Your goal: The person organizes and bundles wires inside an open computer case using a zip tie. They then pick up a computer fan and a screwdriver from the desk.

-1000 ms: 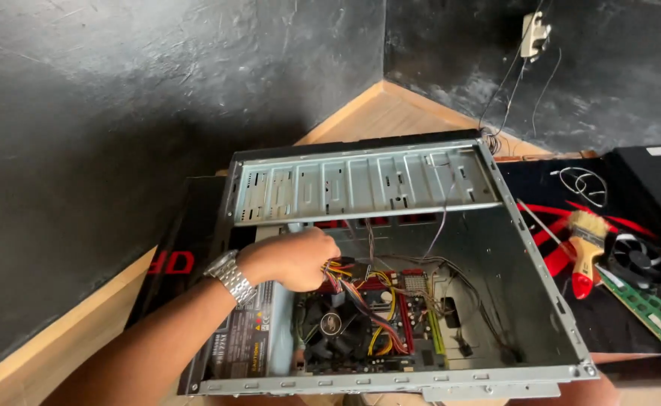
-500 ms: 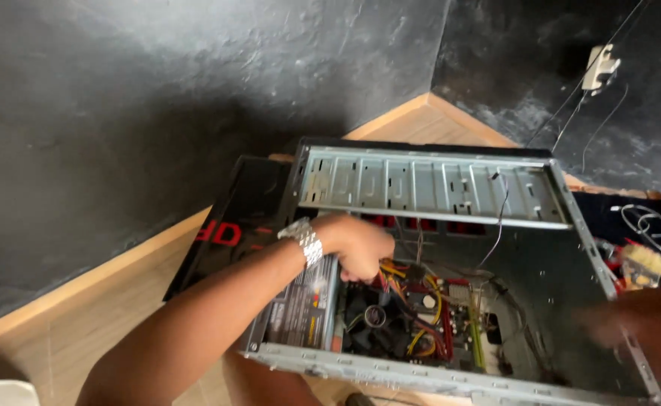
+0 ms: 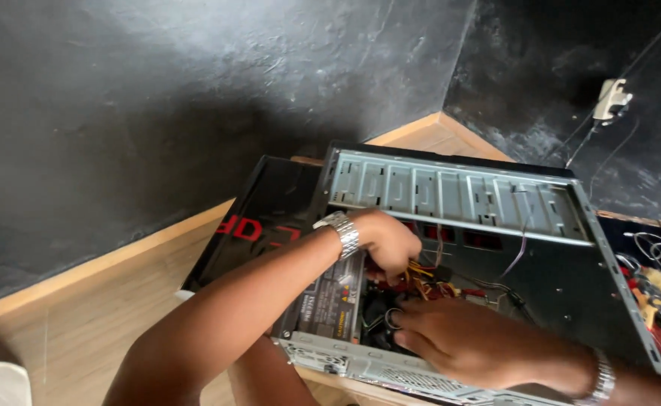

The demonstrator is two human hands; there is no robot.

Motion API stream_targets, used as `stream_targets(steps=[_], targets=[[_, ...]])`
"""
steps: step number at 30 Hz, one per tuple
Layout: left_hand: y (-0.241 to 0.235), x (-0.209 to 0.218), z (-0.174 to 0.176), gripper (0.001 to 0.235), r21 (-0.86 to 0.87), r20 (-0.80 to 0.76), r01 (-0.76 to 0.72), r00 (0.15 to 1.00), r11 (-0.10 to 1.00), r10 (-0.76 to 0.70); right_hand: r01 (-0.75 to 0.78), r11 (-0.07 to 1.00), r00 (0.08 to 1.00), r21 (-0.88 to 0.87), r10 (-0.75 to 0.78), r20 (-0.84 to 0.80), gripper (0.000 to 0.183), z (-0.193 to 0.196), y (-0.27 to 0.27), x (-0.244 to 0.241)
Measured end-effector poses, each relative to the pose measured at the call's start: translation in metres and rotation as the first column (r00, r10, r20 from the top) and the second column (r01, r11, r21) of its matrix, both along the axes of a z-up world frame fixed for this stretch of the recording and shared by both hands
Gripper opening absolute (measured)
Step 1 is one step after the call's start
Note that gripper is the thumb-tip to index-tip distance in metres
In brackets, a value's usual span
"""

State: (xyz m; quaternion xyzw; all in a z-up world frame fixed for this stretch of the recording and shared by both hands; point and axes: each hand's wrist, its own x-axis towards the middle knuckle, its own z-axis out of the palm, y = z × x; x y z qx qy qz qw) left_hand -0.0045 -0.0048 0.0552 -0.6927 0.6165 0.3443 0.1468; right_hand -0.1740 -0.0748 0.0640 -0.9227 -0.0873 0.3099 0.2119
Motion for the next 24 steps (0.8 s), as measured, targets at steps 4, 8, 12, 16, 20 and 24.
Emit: stream_targets(steps=[4,8,12,16,20,24], targets=[[0.0,0.0,0.003,0.023,0.045,-0.044,-0.025,0.999,0.999,0.027,-0.211,0.972,0.789,0.101,0.108,0.605,0.041,-0.051,-0.025,-0.01],[0.0,-0.002,0.002,0.027,0.069,-0.074,-0.053,0.996,0.996,0.058,-0.089,0.996,0.949,0.02,0.079,0.305,0.053,-0.031,-0.004,-0.002],[0.001,0.004,-0.002,0.027,0.075,-0.169,-0.128,0.976,0.989,0.139,0.054,0.986,0.98,-0.157,-0.022,0.196,0.035,-0.021,0.016,0.001],[0.004,0.004,0.002,0.029,0.074,-0.218,-0.111,0.968,0.991,0.124,0.04,0.994,0.987,-0.105,-0.023,0.156,0.049,-0.021,0.009,0.004],[0.005,0.005,0.001,0.027,0.091,-0.229,-0.193,0.951,0.977,0.209,0.006,0.997,0.975,0.077,-0.023,0.219,0.038,-0.03,-0.009,0.006],[0.004,0.018,-0.015,0.024,0.126,-0.426,-0.24,0.863,0.962,0.271,0.525,0.826,0.837,0.205,-0.545,0.048,0.027,0.008,0.006,0.012]])
